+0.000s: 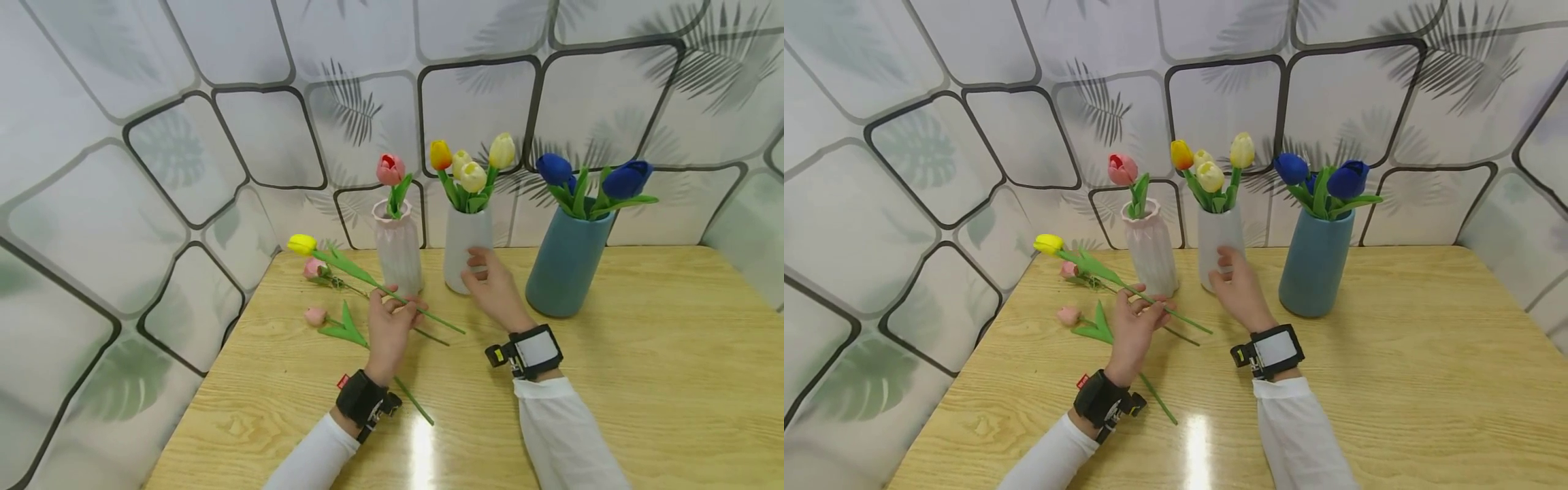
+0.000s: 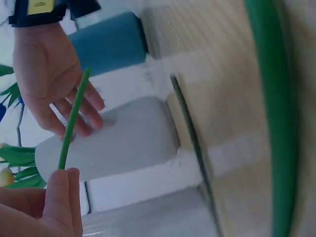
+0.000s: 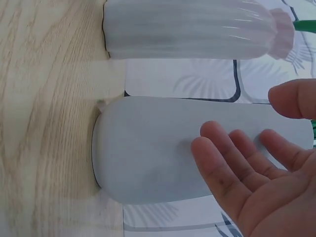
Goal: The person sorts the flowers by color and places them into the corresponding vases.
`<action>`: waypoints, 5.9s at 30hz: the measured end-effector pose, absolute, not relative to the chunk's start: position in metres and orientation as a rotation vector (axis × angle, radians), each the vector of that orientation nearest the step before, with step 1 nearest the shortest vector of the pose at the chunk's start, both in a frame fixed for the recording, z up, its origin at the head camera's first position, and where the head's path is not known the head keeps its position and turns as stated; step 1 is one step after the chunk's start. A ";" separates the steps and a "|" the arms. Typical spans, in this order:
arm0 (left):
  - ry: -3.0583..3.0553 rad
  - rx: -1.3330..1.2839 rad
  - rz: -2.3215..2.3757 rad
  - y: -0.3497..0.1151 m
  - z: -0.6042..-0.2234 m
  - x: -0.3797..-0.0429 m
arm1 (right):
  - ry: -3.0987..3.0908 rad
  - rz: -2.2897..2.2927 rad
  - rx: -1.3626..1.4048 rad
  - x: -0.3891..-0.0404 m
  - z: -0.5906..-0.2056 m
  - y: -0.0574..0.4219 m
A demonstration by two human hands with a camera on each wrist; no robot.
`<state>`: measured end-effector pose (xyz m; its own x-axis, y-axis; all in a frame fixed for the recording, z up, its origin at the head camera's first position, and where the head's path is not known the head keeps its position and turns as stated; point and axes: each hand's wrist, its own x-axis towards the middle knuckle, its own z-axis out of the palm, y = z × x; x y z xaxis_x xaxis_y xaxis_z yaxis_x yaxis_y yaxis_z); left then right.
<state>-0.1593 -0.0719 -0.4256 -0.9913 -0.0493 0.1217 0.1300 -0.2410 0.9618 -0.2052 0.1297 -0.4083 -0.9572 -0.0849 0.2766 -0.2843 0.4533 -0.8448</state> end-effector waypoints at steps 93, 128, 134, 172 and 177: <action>-3.031 -0.513 0.005 0.005 -0.273 -0.253 | -2.533 1.644 0.203 -0.220 -0.422 0.150; -3.181 -0.639 -0.346 -0.114 -0.414 -0.170 | -2.563 1.604 0.195 -0.217 -0.420 0.156; -3.200 -0.619 -0.323 -0.114 -0.422 -0.165 | -2.578 1.589 0.195 -0.215 -0.419 0.154; -2.902 -1.179 -0.540 -0.114 -0.437 -0.172 | -2.568 1.627 0.198 -0.216 -0.420 0.151; -2.894 -1.210 -0.496 -0.111 -0.438 -0.170 | -2.570 1.627 0.201 -0.215 -0.419 0.151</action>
<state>-0.1702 -0.1110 -0.4376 -0.7093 0.6994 0.0882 0.6889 0.6610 0.2975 -0.2154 0.1511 -0.4191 -0.9870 -0.0608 0.1488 -0.1605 0.4230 -0.8918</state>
